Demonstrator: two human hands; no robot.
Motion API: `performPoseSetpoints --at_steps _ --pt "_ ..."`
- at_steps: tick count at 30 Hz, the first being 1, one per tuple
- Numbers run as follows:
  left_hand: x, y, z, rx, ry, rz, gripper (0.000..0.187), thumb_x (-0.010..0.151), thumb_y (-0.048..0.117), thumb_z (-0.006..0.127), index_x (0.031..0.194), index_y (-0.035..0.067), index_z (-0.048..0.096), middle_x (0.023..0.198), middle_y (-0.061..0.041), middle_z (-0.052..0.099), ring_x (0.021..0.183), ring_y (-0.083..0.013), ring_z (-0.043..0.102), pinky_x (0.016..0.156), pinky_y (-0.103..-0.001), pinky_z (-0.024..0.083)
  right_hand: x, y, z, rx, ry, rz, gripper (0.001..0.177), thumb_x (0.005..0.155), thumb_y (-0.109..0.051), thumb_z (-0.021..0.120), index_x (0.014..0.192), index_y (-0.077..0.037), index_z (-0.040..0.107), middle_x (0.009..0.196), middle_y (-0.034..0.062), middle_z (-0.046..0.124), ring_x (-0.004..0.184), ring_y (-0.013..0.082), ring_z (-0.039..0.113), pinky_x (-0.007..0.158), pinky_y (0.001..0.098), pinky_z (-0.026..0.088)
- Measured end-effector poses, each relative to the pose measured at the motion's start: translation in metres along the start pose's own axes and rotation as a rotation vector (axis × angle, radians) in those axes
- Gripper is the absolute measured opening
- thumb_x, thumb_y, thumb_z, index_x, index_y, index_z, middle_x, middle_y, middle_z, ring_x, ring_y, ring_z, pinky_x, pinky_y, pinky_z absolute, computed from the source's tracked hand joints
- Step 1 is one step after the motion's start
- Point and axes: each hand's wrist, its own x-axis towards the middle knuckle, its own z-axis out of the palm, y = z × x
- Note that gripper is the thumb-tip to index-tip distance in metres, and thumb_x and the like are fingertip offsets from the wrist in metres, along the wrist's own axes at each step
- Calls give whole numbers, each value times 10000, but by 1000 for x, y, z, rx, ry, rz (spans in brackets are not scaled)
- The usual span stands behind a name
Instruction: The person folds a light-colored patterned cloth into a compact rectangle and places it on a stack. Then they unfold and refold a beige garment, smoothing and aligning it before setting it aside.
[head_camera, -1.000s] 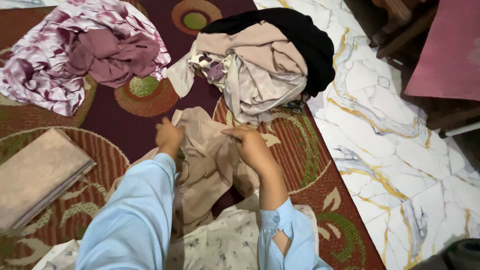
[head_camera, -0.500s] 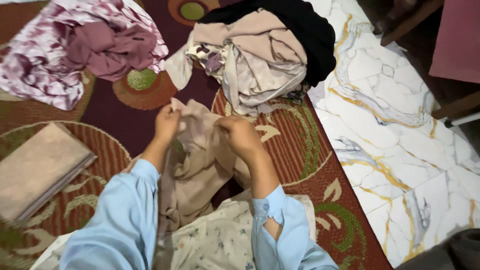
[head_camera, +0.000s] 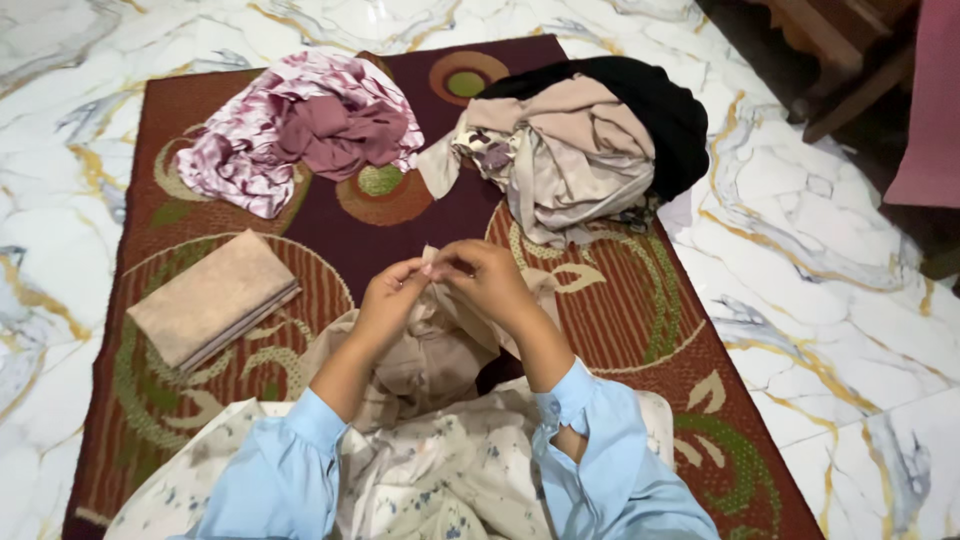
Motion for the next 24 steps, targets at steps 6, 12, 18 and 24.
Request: performPoseSetpoints --at_steps 6,12,18,24 --pt "-25 -3 -2 16 70 40 200 1049 120 566 1159 7 688 904 53 661 777 -20 567 675 -195 450 -14 -9 8 26 -107 -166 177 831 16 733 989 -47 780 1004 85 737 916 219 729 818 311 577" --pt "-43 5 -3 70 -25 -2 242 1035 134 567 1196 30 714 864 79 633 731 2 525 630 -183 417 -24 -17 13 6 -60 -105 211 862 2 751 1067 -43 757 1002 88 735 885 222 715 780 315 565" --pt "-55 26 2 110 -30 5 290 1029 147 598 1264 40 729 821 93 588 696 -2 470 608 -190 382 -25 -17 14 -49 -11 -217 210 857 -28 785 1062 -48 747 1067 80 701 970 207 700 831 303 565" --pt "-60 40 9 175 2 -32 312 947 159 653 1244 78 708 858 61 687 739 1 561 645 -187 462 -22 -8 18 -20 29 -246 276 839 -48 781 1108 -20 727 1216 112 568 1056 225 636 854 323 554"
